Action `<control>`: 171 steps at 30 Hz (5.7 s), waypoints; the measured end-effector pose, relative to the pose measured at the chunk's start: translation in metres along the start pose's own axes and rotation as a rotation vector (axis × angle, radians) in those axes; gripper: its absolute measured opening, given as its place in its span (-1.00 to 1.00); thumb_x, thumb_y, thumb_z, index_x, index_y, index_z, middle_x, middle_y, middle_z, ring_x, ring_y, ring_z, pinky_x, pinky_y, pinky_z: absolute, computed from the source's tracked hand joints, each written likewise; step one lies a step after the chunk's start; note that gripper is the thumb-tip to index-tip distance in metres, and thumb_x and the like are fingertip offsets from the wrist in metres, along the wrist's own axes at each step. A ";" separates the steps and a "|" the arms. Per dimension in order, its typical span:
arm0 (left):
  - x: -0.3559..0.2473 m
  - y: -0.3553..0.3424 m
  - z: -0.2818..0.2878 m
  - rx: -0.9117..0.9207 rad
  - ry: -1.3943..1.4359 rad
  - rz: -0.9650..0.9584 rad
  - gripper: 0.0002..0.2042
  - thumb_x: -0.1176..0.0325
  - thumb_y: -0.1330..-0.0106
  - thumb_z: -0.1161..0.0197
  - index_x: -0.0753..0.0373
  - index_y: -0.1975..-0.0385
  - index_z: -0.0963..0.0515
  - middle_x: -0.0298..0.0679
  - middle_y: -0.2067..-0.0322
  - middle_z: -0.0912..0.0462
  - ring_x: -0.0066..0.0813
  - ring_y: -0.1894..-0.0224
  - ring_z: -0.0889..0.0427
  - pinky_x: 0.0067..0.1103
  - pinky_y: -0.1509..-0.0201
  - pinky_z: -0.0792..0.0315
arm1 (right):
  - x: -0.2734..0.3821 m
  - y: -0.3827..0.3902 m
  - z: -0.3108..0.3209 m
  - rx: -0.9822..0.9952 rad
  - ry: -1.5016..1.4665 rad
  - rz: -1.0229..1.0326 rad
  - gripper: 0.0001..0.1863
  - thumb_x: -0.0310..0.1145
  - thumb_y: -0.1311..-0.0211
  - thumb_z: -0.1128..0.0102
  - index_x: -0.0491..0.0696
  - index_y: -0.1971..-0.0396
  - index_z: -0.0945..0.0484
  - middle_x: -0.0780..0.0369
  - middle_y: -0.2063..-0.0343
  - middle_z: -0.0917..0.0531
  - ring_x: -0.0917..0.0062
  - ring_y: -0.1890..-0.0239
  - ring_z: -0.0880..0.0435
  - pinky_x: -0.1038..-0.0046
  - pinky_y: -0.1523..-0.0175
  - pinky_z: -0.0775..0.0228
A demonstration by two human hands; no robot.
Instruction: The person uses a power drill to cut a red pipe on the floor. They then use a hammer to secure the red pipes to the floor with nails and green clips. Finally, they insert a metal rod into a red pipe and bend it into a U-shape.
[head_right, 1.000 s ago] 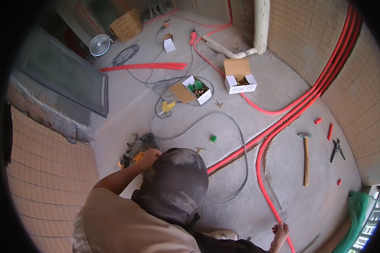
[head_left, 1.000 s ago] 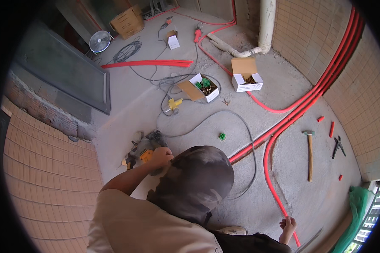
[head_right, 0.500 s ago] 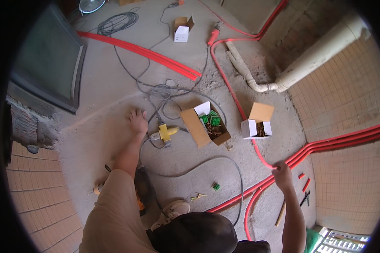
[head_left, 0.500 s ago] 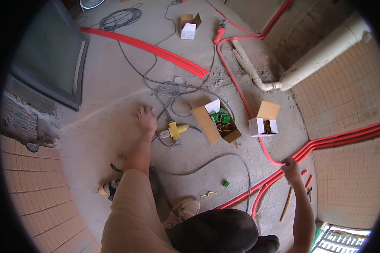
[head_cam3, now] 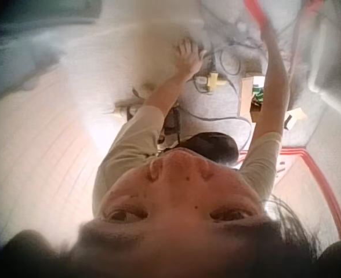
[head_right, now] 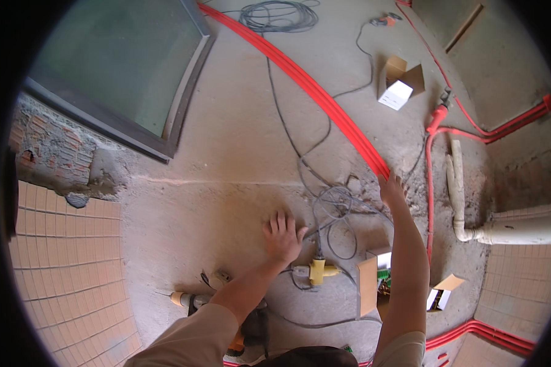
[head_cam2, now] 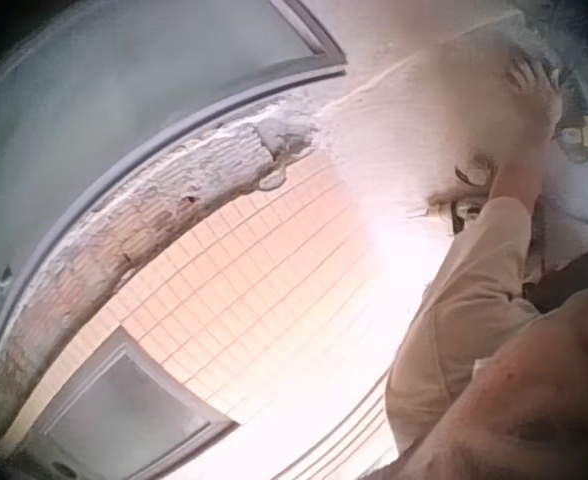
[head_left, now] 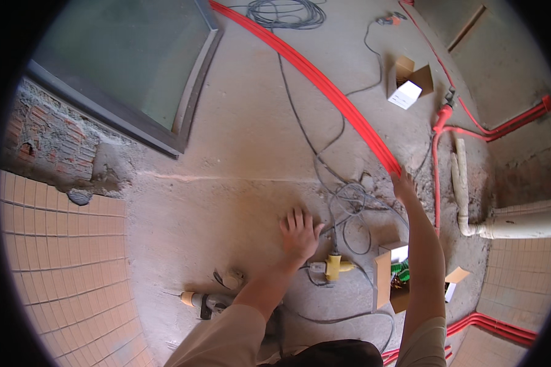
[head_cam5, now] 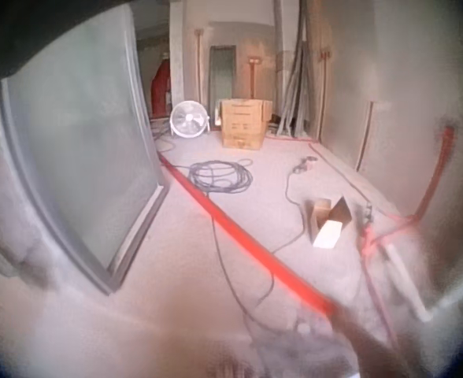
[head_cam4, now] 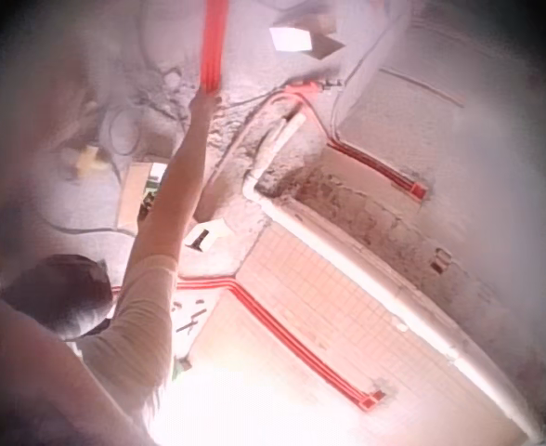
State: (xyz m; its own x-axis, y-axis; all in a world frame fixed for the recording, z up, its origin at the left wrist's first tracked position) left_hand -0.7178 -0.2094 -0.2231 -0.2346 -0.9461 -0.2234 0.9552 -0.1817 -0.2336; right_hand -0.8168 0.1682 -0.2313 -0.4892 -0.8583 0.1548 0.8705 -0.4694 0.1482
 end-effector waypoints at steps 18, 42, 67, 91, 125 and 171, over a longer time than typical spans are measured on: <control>0.000 -0.003 -0.010 0.057 -0.051 0.041 -0.35 -0.27 -0.38 -0.03 0.27 -0.09 -0.49 0.02 -0.18 -0.44 0.01 -0.29 -0.33 -0.02 -0.34 -0.15 | -0.424 0.591 0.295 -0.149 0.423 -0.553 -0.71 -0.25 -0.15 -0.42 -0.11 0.45 -0.50 0.04 0.41 -0.64 0.06 0.27 -0.64 0.06 0.18 -0.46; -0.344 0.392 0.160 0.664 -0.383 -1.425 -0.66 0.05 -0.19 -0.41 0.26 0.44 -0.63 -0.04 0.56 -0.62 -0.02 0.44 -0.64 -0.19 0.33 -0.45 | -0.301 1.178 0.042 -0.913 0.082 -1.107 -0.21 -0.29 -0.19 -0.31 0.05 -0.43 -0.20 0.10 -0.37 -0.21 0.11 -0.45 -0.13 0.02 -0.49 -0.05; -0.393 0.538 0.171 0.989 -0.125 -1.557 -0.62 0.21 -0.21 -0.42 0.41 0.56 -0.45 -0.11 0.68 -0.42 -0.37 0.58 -0.38 -0.32 0.43 -0.31 | -0.231 1.397 -0.064 -0.644 -0.633 -1.611 -0.73 -0.21 -0.47 -0.07 -0.14 0.13 -0.42 -0.05 0.33 -0.62 -0.03 0.25 -0.62 0.07 0.16 -0.45; -0.343 0.521 0.163 1.186 -0.188 -1.365 -0.67 0.19 -0.17 -0.44 0.33 0.53 -0.52 -0.30 0.65 -0.46 -0.51 0.53 -0.42 -0.43 0.41 -0.34 | -0.460 1.448 -0.177 -2.173 -1.515 -1.461 -0.83 -0.36 -0.52 0.02 -0.17 0.15 -0.36 0.24 0.44 -0.44 0.56 0.54 -0.46 0.43 0.50 -0.44; -0.342 0.525 0.158 1.171 -0.234 -1.429 -0.67 0.16 -0.20 -0.43 0.34 0.43 -0.56 -0.25 0.62 -0.51 -0.45 0.51 -0.51 -0.41 0.38 -0.37 | -0.387 1.389 -0.148 -1.842 -1.385 -1.566 -0.51 -0.59 -0.05 -0.23 -0.28 -0.06 -0.45 0.23 0.39 -0.64 0.58 0.37 -0.55 0.55 0.22 -0.35; -0.420 0.551 0.240 1.305 -0.234 -1.708 -0.41 -0.20 -0.25 -0.31 0.39 0.44 -0.65 0.01 0.43 -0.69 -0.02 0.23 -0.72 -0.21 0.07 -0.55 | -0.347 1.061 0.223 -0.395 -0.067 -0.369 -0.79 -0.55 -0.17 -0.24 -0.16 0.19 -0.49 0.12 0.52 -0.59 0.16 0.52 -0.62 0.21 0.43 -0.45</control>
State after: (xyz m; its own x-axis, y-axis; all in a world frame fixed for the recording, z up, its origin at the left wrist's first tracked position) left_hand -0.0496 0.0237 -0.0306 -0.8437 0.3030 -0.4431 -0.5306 -0.5965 0.6023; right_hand 0.2644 0.0146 0.0905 -0.7576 -0.6126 0.2255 0.5879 -0.7904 -0.1720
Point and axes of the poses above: each hand's wrist, its own y-axis away from the middle knuckle, its own z-axis out of the back of the hand, x = y × z, the point moved 10 cm from there along -y, towards the middle knuckle
